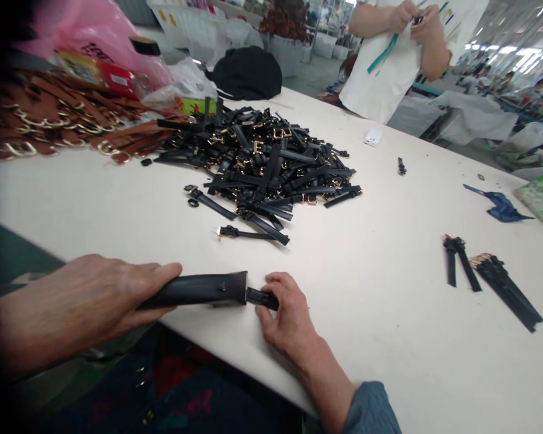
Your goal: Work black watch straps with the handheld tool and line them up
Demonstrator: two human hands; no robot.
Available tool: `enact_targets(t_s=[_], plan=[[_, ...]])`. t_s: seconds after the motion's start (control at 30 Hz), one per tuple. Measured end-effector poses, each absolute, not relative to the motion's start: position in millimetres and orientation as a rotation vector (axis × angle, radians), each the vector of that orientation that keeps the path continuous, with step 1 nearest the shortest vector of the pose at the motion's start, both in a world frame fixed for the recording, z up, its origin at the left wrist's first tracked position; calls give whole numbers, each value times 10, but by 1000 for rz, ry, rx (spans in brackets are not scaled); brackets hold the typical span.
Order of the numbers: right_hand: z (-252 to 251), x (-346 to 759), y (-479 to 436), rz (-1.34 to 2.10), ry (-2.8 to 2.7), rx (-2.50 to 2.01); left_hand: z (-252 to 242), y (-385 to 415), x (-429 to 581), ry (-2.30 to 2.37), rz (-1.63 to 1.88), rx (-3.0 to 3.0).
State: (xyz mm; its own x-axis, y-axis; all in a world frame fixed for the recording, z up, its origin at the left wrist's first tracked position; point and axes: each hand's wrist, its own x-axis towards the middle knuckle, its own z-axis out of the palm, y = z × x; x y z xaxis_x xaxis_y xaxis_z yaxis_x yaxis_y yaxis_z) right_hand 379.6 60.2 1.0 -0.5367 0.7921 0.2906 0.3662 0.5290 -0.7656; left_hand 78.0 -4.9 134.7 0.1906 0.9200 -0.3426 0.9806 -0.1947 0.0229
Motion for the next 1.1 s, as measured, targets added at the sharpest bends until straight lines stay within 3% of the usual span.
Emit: enact_targets(t_s=[0.3,0.5,0.7,1.1], plan=[[72,3775,626,858,-2112,-958,1340,201,1194,1857,-438,2156],[58,3811,612,865,-2147,-974,1291,198,699,2050,-475,2129],[29,3810,608,885,-2122,-958,1283,-26,429,1953,-383,2096],[74,3804,620,910,-2088,-976,1481,206,1287,1850,-526,2208]])
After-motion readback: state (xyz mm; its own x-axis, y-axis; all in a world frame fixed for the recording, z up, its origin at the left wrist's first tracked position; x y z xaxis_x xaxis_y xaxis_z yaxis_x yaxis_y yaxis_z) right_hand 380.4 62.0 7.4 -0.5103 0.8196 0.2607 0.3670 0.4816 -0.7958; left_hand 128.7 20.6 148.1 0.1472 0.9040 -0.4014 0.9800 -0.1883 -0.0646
